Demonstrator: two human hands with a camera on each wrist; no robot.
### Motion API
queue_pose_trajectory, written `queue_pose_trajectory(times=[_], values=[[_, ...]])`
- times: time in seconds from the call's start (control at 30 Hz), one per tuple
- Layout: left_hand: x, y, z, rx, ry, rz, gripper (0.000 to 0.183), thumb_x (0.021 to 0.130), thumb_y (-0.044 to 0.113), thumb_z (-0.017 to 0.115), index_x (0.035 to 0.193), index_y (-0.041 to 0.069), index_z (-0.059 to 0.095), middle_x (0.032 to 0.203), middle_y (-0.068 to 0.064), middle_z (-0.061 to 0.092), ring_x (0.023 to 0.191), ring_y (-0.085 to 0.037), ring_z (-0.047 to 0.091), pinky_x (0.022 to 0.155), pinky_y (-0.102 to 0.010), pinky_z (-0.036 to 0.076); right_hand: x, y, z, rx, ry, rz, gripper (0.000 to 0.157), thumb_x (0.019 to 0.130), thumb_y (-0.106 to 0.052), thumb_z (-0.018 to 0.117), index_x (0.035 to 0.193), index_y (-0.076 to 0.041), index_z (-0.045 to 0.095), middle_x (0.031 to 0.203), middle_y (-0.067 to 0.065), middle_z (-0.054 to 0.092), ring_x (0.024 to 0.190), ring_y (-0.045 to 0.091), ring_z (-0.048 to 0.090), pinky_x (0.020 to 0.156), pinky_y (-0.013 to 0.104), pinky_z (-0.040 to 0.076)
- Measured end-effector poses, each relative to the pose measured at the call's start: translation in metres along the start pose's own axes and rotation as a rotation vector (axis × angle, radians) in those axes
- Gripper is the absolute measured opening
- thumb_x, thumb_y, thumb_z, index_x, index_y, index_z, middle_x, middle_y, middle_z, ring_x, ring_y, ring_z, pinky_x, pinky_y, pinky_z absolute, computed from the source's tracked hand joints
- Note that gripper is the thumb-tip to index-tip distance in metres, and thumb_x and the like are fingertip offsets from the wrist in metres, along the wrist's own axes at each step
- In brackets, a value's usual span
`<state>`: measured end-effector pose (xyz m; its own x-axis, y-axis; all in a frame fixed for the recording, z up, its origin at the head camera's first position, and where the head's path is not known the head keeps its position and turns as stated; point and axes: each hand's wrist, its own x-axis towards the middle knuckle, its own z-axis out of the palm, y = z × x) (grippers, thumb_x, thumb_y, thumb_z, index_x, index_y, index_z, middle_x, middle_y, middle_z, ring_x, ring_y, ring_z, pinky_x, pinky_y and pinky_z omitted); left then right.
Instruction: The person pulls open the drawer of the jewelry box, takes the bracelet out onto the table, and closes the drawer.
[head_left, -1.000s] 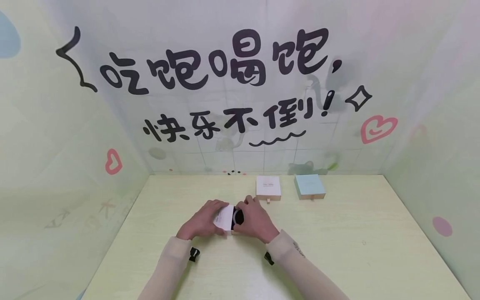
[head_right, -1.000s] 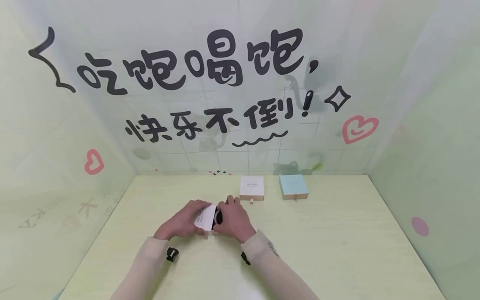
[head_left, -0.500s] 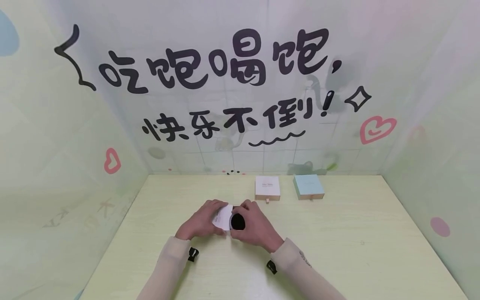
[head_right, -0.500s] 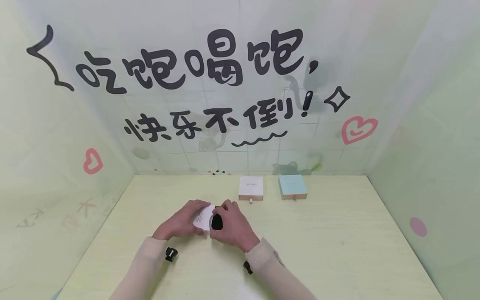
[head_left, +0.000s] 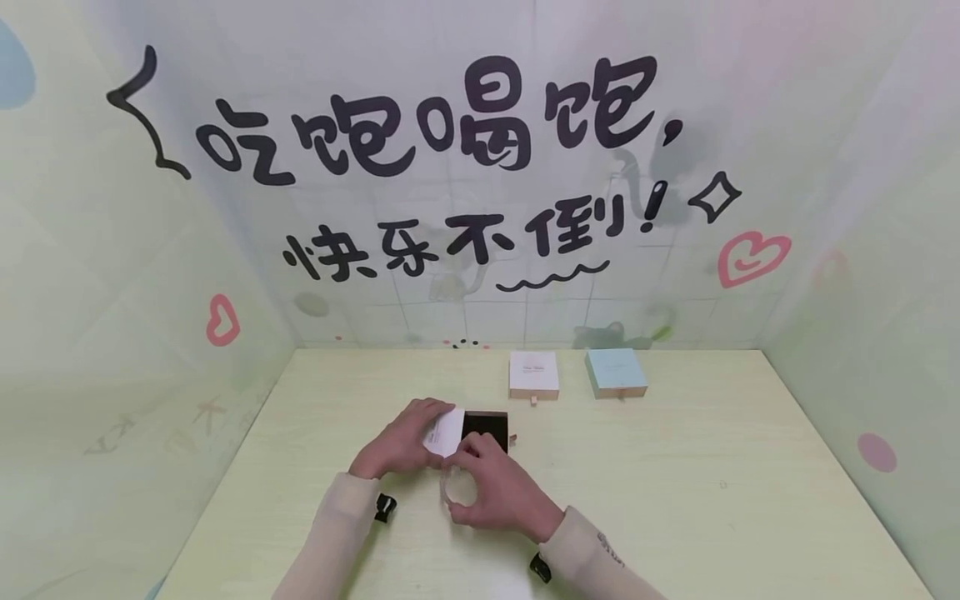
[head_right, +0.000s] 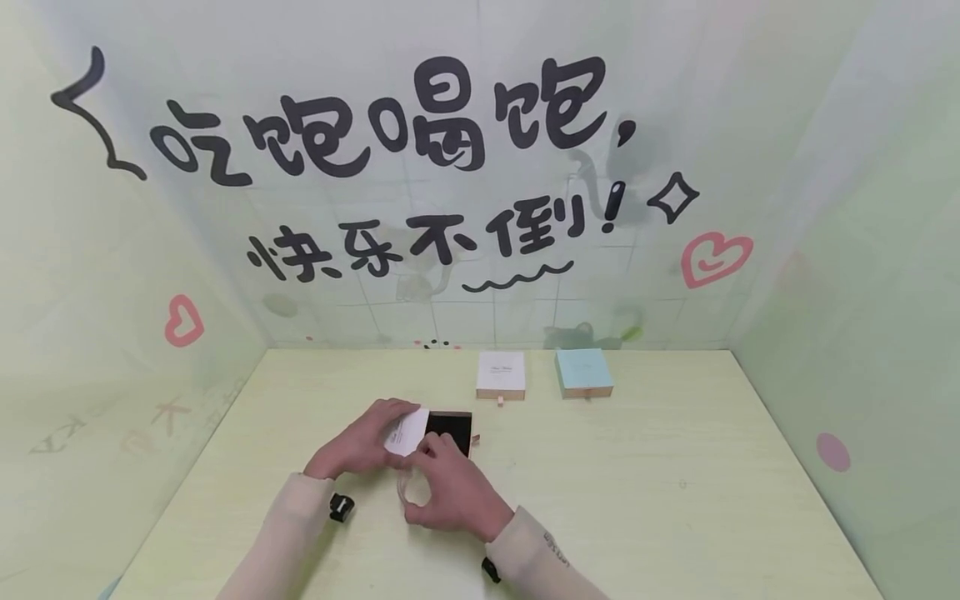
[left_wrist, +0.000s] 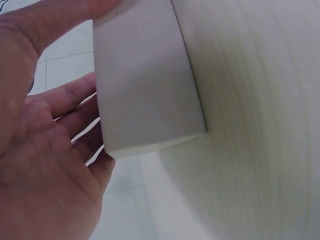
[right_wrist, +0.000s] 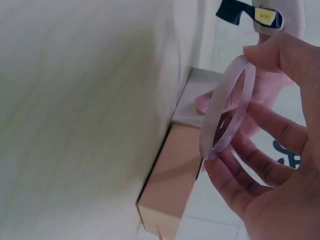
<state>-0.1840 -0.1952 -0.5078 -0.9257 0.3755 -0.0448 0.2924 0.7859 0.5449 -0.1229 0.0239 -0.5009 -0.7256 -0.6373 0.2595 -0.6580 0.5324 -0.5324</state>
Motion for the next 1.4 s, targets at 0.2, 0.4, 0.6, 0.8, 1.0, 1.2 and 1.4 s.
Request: queue_pose_trajectory(times=[0.2, 0.4, 0.6, 0.8, 1.0, 1.2, 1.4], values=[[0.001, 0.000, 0.000, 0.016, -0.004, -0.004, 0.087, 0.070, 0.016, 0.094, 0.148, 0.015, 0.054, 0.149, -0.005, 0.053, 0.133, -0.025, 0.048, 0.104, -0.046, 0.049, -0.005, -0.005, 0.010, -0.016, -0.059, -0.054, 0.040, 0.078, -0.028, 0.084, 0.115, -0.019, 0.072, 0.112, -0.003, 0.059, 0.100, 0.008, 0.045, 0.078, 0.011, 0.043], [0.001, 0.000, -0.001, 0.016, -0.015, 0.014, 0.088, 0.071, 0.018, 0.093, 0.148, 0.014, 0.053, 0.150, -0.005, 0.053, 0.140, -0.027, 0.045, 0.111, -0.048, 0.045, -0.008, -0.010, 0.020, -0.107, -0.101, -0.126, 0.037, 0.074, -0.027, 0.086, 0.109, -0.019, 0.076, 0.114, -0.002, 0.059, 0.106, 0.010, 0.052, 0.083, 0.010, 0.045], [-0.001, 0.002, -0.002, 0.005, -0.013, 0.012, 0.088, 0.070, 0.017, 0.093, 0.149, 0.013, 0.053, 0.150, -0.006, 0.053, 0.139, -0.028, 0.045, 0.111, -0.049, 0.045, -0.009, -0.010, 0.029, -0.168, -0.106, -0.184, 0.035, 0.072, -0.029, 0.086, 0.105, -0.022, 0.076, 0.110, -0.004, 0.060, 0.109, 0.013, 0.053, 0.082, 0.011, 0.046], [-0.001, 0.002, -0.002, 0.020, -0.002, 0.027, 0.089, 0.070, 0.019, 0.094, 0.148, 0.012, 0.053, 0.149, -0.008, 0.054, 0.137, -0.028, 0.047, 0.109, -0.050, 0.046, -0.008, -0.010, 0.032, -0.204, -0.125, -0.174, 0.034, 0.073, -0.031, 0.085, 0.106, -0.024, 0.076, 0.112, -0.004, 0.064, 0.119, 0.018, 0.054, 0.091, 0.018, 0.050], [-0.002, 0.002, -0.002, 0.015, -0.002, 0.031, 0.089, 0.069, 0.019, 0.095, 0.148, 0.012, 0.053, 0.148, -0.007, 0.055, 0.133, -0.027, 0.048, 0.106, -0.048, 0.047, -0.009, -0.009, 0.031, -0.180, -0.131, -0.170, 0.033, 0.075, -0.031, 0.085, 0.107, -0.025, 0.075, 0.112, -0.005, 0.063, 0.119, 0.017, 0.053, 0.094, 0.018, 0.050], [-0.002, 0.002, -0.003, 0.005, 0.000, 0.041, 0.089, 0.068, 0.018, 0.095, 0.147, 0.011, 0.054, 0.148, -0.008, 0.055, 0.136, -0.028, 0.047, 0.108, -0.050, 0.046, -0.007, -0.007, 0.023, -0.141, -0.148, -0.168, 0.031, 0.079, -0.032, 0.083, 0.108, -0.023, 0.075, 0.115, -0.006, 0.065, 0.130, 0.019, 0.055, 0.104, 0.022, 0.048], [-0.002, 0.001, -0.002, -0.010, 0.008, 0.032, 0.089, 0.068, 0.017, 0.095, 0.147, 0.012, 0.054, 0.148, -0.008, 0.055, 0.138, -0.028, 0.046, 0.109, -0.050, 0.045, -0.004, -0.001, 0.013, -0.125, -0.137, -0.203, 0.031, 0.079, -0.030, 0.082, 0.108, -0.020, 0.074, 0.113, -0.010, 0.068, 0.117, 0.008, 0.061, 0.108, 0.025, 0.047]])
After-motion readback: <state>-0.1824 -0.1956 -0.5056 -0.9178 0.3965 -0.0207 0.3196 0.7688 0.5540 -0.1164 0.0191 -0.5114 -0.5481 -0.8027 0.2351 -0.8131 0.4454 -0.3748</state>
